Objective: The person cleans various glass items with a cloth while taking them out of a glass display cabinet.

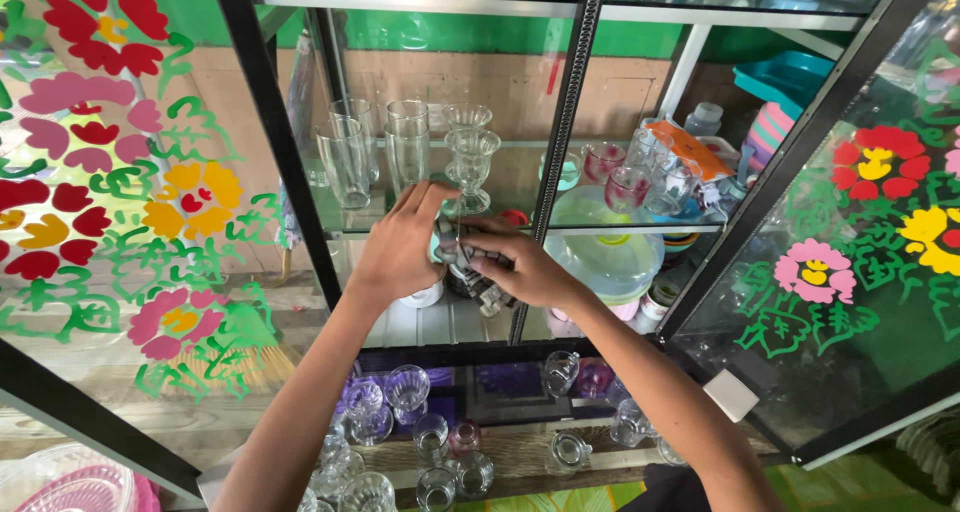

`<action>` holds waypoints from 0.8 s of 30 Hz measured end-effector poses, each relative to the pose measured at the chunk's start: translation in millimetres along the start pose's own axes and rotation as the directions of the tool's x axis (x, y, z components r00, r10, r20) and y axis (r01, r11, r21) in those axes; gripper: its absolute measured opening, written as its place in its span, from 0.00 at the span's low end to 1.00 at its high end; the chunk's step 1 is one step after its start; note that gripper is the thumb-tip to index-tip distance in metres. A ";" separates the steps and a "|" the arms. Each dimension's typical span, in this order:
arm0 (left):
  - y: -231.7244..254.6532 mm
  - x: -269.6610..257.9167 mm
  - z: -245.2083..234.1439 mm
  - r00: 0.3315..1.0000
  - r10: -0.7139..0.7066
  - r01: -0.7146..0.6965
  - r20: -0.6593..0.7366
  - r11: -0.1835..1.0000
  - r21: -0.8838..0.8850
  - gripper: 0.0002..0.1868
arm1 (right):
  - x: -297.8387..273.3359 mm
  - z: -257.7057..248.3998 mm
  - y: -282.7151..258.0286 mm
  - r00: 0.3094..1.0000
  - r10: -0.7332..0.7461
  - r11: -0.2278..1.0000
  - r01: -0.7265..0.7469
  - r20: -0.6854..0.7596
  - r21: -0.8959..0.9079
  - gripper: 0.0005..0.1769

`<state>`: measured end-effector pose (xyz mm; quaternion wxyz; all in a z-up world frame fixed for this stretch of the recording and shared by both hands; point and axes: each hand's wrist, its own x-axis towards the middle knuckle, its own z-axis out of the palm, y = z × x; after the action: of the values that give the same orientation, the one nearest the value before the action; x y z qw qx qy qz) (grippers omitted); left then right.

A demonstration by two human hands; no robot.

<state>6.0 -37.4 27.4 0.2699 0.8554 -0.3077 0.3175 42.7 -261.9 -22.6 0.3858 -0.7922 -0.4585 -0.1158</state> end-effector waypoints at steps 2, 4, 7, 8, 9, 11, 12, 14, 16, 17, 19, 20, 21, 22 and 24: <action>1.5 1.4 4.1 1.000 0.008 -0.007 0.020 1.000 -0.016 0.40 | -0.7 -1.5 0.2 0.997 -0.042 0.990 0.033 -0.064 -0.136 0.23; 4.2 2.4 8.1 0.999 0.018 -0.017 0.045 0.999 -0.029 0.40 | -3.1 -6.4 -2.1 0.988 -0.090 0.962 0.053 -0.127 -0.268 0.24; 9.1 6.6 13.9 0.999 0.019 -0.018 0.029 0.999 -0.040 0.41 | -7.0 -20.7 -7.0 0.959 -0.183 0.893 0.070 -0.217 -0.445 0.20; 9.9 7.2 14.2 0.999 0.025 -0.023 0.023 0.997 -0.074 0.41 | -8.0 -20.8 -8.5 0.943 -0.266 0.829 0.118 -0.201 -0.547 0.18; 10.0 10.8 13.8 0.999 0.036 -0.034 0.012 0.994 -0.105 0.42 | -7.3 -22.3 -9.1 0.920 -0.352 0.747 0.164 -0.175 -0.644 0.17; 13.3 11.9 16.2 0.998 0.055 -0.055 0.003 0.995 -0.088 0.41 | -7.8 -13.5 -9.6 0.930 -0.314 0.807 0.155 -0.191 -0.569 0.19; 14.4 11.7 17.7 0.998 0.069 -0.069 0.003 0.995 -0.072 0.40 | -8.3 -10.5 -7.4 0.942 -0.267 0.865 0.140 -0.205 -0.483 0.21; 14.6 12.7 21.4 0.995 0.102 -0.102 -0.005 0.994 -0.036 0.41 | -9.6 -10.5 2.4 0.966 -0.075 0.976 0.020 -0.248 -0.218 0.21; 17.1 9.7 28.5 0.992 0.130 -0.130 -0.001 0.991 -0.008 0.41 | -14.3 -10.4 14.1 0.963 0.135 0.990 -0.121 -0.232 0.070 0.21; 19.4 10.1 32.4 0.983 0.176 -0.175 -0.045 0.984 0.020 0.42 | -13.6 -12.6 19.6 0.915 0.339 0.803 -0.161 -0.218 0.574 0.20; 22.7 11.4 36.4 0.971 0.223 -0.219 -0.086 0.974 0.049 0.43 | -17.2 -14.2 22.1 0.859 0.502 0.386 -0.117 -0.102 0.915 0.22; 24.0 12.0 36.6 0.959 0.264 -0.249 -0.107 0.959 0.139 0.42 | -21.2 -13.2 18.9 0.884 0.459 0.333 -0.081 -0.087 0.939 0.26; 24.8 12.6 35.0 0.943 0.307 -0.273 -0.126 0.934 0.229 0.42 | -23.1 -12.4 14.2 0.908 0.413 0.278 -0.048 -0.074 0.960 0.30; 23.9 12.6 30.6 0.943 0.307 -0.273 -0.126 0.934 0.231 0.42 | -23.2 -11.0 8.6 0.909 0.411 0.278 -0.047 -0.075 0.959 0.30; 20.7 13.2 20.2 0.967 0.234 -0.236 -0.100 0.972 -0.014 0.41 | -22.3 -11.9 -2.7 0.963 0.142 0.943 -0.062 -0.230 0.326 0.33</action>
<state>7.2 -69.1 29.1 0.2562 0.7927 -0.3974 0.3848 30.1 -283.9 -25.2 0.5679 -0.7220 -0.3767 -0.1197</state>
